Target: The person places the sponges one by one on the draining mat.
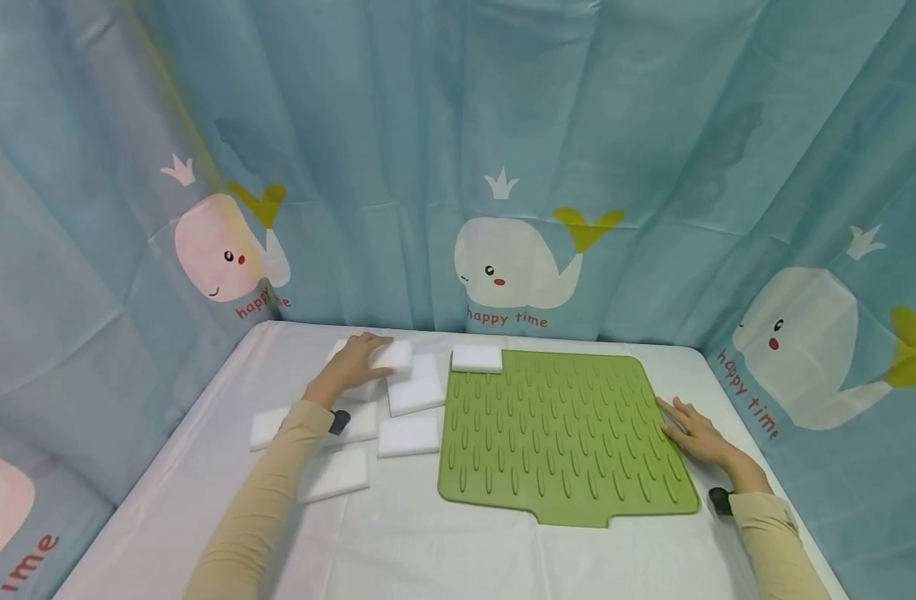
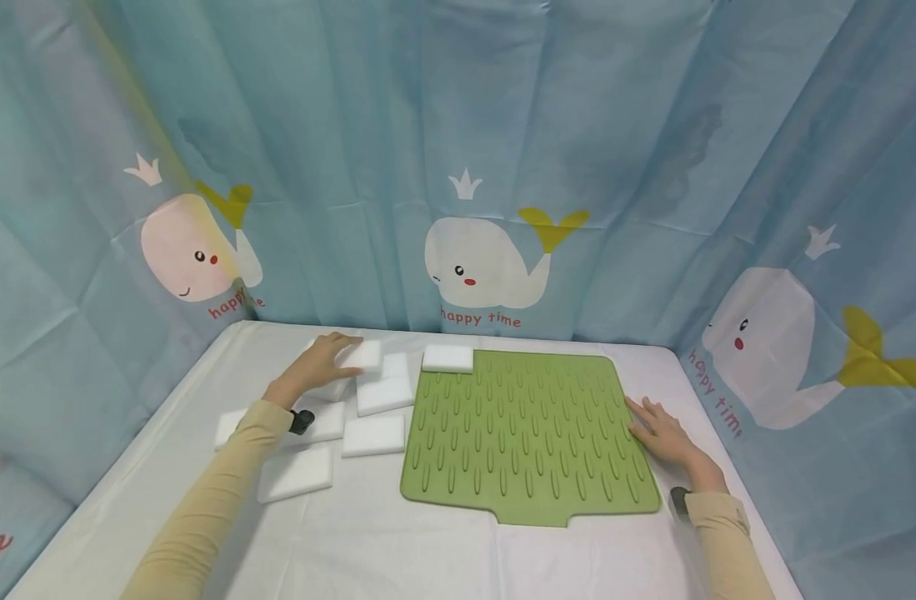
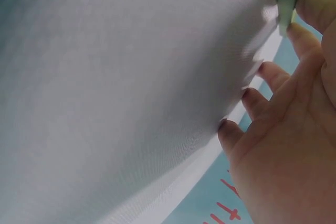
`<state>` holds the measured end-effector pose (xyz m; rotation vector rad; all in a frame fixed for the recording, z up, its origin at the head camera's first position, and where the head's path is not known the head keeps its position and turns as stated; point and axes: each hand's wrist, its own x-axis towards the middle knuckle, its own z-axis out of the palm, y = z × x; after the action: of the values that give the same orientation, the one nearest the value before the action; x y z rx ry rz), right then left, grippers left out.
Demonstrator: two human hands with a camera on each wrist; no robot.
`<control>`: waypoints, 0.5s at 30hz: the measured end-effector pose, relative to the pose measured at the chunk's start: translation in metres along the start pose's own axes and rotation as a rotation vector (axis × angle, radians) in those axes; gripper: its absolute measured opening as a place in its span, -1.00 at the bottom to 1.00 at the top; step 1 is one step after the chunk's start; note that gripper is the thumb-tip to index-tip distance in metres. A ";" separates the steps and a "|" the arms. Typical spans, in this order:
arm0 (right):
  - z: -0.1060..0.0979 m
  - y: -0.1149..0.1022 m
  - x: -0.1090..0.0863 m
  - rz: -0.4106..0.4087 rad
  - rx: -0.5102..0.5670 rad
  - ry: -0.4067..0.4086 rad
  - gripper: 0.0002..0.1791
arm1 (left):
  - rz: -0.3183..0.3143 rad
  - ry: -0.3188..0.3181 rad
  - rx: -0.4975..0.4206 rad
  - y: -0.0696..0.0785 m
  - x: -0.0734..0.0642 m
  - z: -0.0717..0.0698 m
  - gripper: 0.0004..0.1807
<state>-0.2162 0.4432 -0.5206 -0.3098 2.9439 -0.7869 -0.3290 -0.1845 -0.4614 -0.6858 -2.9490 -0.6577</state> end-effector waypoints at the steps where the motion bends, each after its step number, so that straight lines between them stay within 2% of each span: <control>1: 0.000 0.000 0.000 0.000 0.001 -0.001 -0.35 | 0.004 -0.002 -0.002 0.002 0.000 0.000 -0.25; 8: 0.000 -0.002 -0.001 -0.005 0.002 0.001 -0.36 | 0.025 -0.027 0.010 0.011 0.006 0.008 -0.27; 15: 0.001 -0.002 -0.002 0.000 0.001 -0.002 -0.35 | 0.045 -0.058 -0.015 0.021 0.012 0.016 -0.28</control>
<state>-0.2141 0.4413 -0.5207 -0.3104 2.9415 -0.7878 -0.3301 -0.1556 -0.4660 -0.7827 -2.9741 -0.6688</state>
